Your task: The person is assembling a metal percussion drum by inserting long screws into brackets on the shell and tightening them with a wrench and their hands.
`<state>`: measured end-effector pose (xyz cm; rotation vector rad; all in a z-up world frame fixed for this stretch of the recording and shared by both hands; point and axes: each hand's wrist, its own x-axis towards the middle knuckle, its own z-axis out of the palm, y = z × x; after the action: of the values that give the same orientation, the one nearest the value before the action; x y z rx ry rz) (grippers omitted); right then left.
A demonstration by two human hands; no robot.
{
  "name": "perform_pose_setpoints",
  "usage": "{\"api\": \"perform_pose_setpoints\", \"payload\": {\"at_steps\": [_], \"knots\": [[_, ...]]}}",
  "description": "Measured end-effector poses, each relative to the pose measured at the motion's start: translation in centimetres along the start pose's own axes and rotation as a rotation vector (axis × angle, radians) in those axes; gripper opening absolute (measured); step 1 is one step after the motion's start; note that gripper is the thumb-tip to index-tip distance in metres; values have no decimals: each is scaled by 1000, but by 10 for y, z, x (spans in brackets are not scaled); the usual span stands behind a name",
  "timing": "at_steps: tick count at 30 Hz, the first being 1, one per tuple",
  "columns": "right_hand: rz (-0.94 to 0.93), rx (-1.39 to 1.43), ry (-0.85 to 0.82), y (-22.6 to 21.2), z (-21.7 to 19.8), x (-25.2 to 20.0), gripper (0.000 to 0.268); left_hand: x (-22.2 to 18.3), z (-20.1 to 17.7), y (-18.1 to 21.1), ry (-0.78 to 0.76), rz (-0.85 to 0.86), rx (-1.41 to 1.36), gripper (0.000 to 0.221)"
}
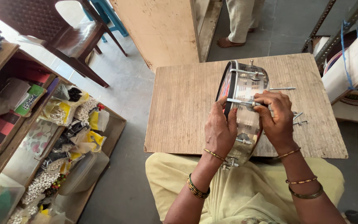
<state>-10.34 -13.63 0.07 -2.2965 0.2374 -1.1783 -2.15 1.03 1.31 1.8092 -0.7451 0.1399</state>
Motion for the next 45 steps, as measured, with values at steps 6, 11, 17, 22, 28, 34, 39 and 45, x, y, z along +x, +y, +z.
{"api": "perform_pose_setpoints", "payload": {"at_steps": [6, 11, 17, 22, 28, 34, 39, 45], "knots": [[42, 65, -30, -3, -8, 2, 18, -1, -1, 4, -14, 14, -19, 35], [77, 81, -7, 5, -7, -3, 18, -2, 1, 5, -17, 45, -20, 34], [76, 83, 80, 6, 3, -9, 15, -2, 0, 6, -15, 45, -28, 35], [74, 82, 68, 7, 5, -6, 14, 0, -3, 5, -1, 29, -31, 35], [63, 85, 53, 1, 3, -5, 18, 0, -2, 3, 3, 30, -36, 34], [60, 82, 14, 1, -4, -2, 20, -1, 1, 5, -1, 27, -30, 34], [88, 99, 44, 6, 1, -6, 19, -1, 2, 4, -9, 30, -40, 35], [83, 79, 70, 12, 4, -8, 17, 0, 0, 8, -33, -21, -16, 35]]}}
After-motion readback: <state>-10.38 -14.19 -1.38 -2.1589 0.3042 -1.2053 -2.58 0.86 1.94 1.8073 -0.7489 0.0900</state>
